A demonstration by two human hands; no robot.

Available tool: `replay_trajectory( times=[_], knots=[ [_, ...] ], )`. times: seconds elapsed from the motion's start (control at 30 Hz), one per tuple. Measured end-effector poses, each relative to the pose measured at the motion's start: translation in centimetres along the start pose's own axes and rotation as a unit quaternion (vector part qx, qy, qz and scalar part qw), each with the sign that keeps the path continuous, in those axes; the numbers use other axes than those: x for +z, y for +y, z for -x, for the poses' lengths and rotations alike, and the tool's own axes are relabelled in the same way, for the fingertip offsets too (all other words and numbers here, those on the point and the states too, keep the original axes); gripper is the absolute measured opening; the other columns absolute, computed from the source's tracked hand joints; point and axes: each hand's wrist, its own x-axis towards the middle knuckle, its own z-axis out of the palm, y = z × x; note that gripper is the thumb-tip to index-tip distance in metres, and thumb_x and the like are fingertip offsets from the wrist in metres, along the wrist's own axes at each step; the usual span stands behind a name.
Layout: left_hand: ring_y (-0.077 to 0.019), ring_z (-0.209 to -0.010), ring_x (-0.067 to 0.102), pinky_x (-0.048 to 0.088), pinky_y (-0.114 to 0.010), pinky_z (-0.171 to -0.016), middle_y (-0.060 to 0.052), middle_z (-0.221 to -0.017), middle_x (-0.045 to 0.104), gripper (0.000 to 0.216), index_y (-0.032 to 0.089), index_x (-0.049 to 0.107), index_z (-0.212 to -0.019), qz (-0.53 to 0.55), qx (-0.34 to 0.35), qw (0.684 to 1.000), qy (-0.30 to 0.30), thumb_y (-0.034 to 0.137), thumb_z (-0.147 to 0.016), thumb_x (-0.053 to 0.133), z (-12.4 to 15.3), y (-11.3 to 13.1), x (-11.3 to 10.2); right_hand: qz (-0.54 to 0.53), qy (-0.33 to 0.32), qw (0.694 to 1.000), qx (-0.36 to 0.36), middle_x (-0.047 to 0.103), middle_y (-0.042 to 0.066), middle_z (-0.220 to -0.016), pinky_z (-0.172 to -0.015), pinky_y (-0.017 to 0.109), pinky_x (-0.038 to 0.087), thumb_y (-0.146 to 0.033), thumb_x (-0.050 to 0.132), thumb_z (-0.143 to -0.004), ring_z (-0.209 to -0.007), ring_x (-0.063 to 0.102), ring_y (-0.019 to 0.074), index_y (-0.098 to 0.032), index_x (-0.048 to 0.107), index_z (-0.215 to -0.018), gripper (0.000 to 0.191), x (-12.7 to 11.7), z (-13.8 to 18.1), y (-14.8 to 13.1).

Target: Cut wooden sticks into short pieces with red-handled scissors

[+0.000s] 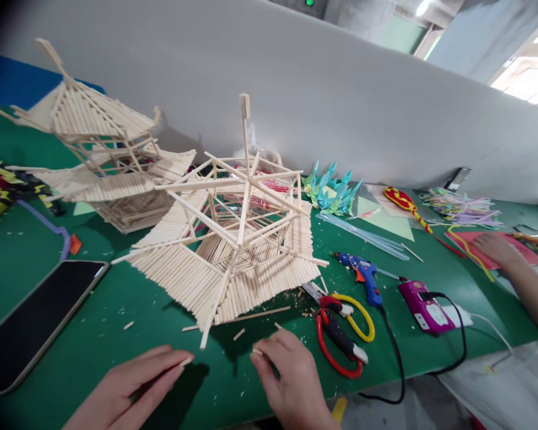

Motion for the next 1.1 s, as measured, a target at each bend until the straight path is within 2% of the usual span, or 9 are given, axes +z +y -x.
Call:
replay_trajectory(
  times=[0.13,0.33,0.5,0.67,0.77,0.9,1.03,1.1],
  knots=[
    [-0.0187,-0.072,0.062,0.047,-0.022,-0.064,-0.004,-0.076,0.067,0.023,0.022,0.065,-0.075,0.044,-0.010,0.999,-0.026,0.033,-0.083,0.046,-1.1,0.9,0.8,0.070,0.014,0.997,-0.022,0.062,0.006,-0.077,-0.065,0.028,0.046,-0.019,0.048,-0.085,-0.073,0.056,0.0174,-0.019,0.064,-0.085,0.016,1.2,-1.1,0.4],
    [-0.0185,-0.079,0.062,0.046,-0.023,-0.071,-0.003,-0.083,0.068,0.022,0.023,0.067,-0.089,0.101,-0.038,0.994,-0.012,0.031,-0.083,0.048,-1.6,1.0,1.8,0.092,0.016,0.995,-0.023,0.063,0.007,-0.079,-0.066,0.030,0.047,-0.017,0.050,-0.083,-0.074,0.057,0.0194,-0.018,0.066,-0.084,0.016,2.1,-0.9,0.7],
    [-0.0175,-0.079,0.061,0.045,-0.021,-0.071,-0.001,-0.081,0.068,0.020,0.023,0.067,-0.085,0.129,-0.043,0.991,-0.012,0.031,-0.081,0.049,-1.8,1.2,2.3,0.103,0.019,0.994,-0.029,0.063,0.007,-0.079,-0.064,0.031,0.047,-0.017,0.050,-0.083,-0.073,0.057,0.0201,-0.018,0.066,-0.085,0.016,2.0,-0.7,1.1],
    [-0.0150,-0.060,0.053,0.042,-0.021,-0.056,0.001,-0.061,0.056,0.026,0.020,0.064,-0.084,0.125,-0.081,0.988,-0.042,0.037,-0.081,0.045,-1.9,1.8,2.5,0.097,0.044,0.994,-0.033,0.061,0.008,-0.080,-0.065,0.032,0.048,-0.021,0.052,-0.082,-0.075,0.056,0.0204,-0.015,0.062,-0.100,0.021,1.4,0.0,1.0],
    [-0.0136,-0.056,0.049,0.039,-0.020,-0.053,0.002,-0.058,0.052,0.027,0.019,0.064,-0.077,0.122,-0.080,0.987,-0.065,0.037,-0.081,0.044,-2.0,2.4,2.5,0.053,0.079,0.995,-0.044,0.061,0.007,-0.080,-0.065,0.028,0.049,-0.017,0.051,-0.082,-0.073,0.057,0.0169,-0.016,0.059,-0.099,0.019,1.0,1.1,0.3],
    [-0.0134,-0.056,0.047,0.038,-0.020,-0.054,0.003,-0.057,0.049,0.026,0.018,0.063,-0.071,0.156,-0.100,0.978,-0.098,0.036,-0.079,0.046,-2.1,3.3,2.6,0.015,0.111,0.993,-0.033,0.058,0.001,-0.072,-0.057,0.022,0.048,-0.014,0.051,-0.081,-0.062,0.056,0.0123,-0.020,0.056,-0.096,0.017,-0.4,2.5,0.9],
    [-0.0119,-0.051,0.041,0.032,-0.021,-0.051,0.004,-0.049,0.044,0.030,0.018,0.058,-0.058,0.217,-0.108,0.963,-0.116,0.038,-0.078,0.050,-2.3,3.3,3.0,0.125,0.245,0.958,0.075,0.059,0.008,-0.087,-0.069,0.032,0.048,-0.023,0.050,-0.083,-0.077,0.057,0.0189,-0.017,0.054,-0.101,0.019,-3.5,2.7,4.0],
    [-0.0100,-0.047,0.034,0.024,-0.020,-0.046,0.005,-0.046,0.041,0.031,0.017,0.058,-0.056,0.253,-0.126,0.952,-0.116,0.039,-0.077,0.051,-2.5,3.1,3.3,0.143,0.248,0.954,0.088,0.059,0.010,-0.090,-0.071,0.036,0.048,-0.024,0.049,-0.084,-0.080,0.057,0.0211,-0.017,0.054,-0.098,0.017,-4.6,2.5,5.0]
  ],
)
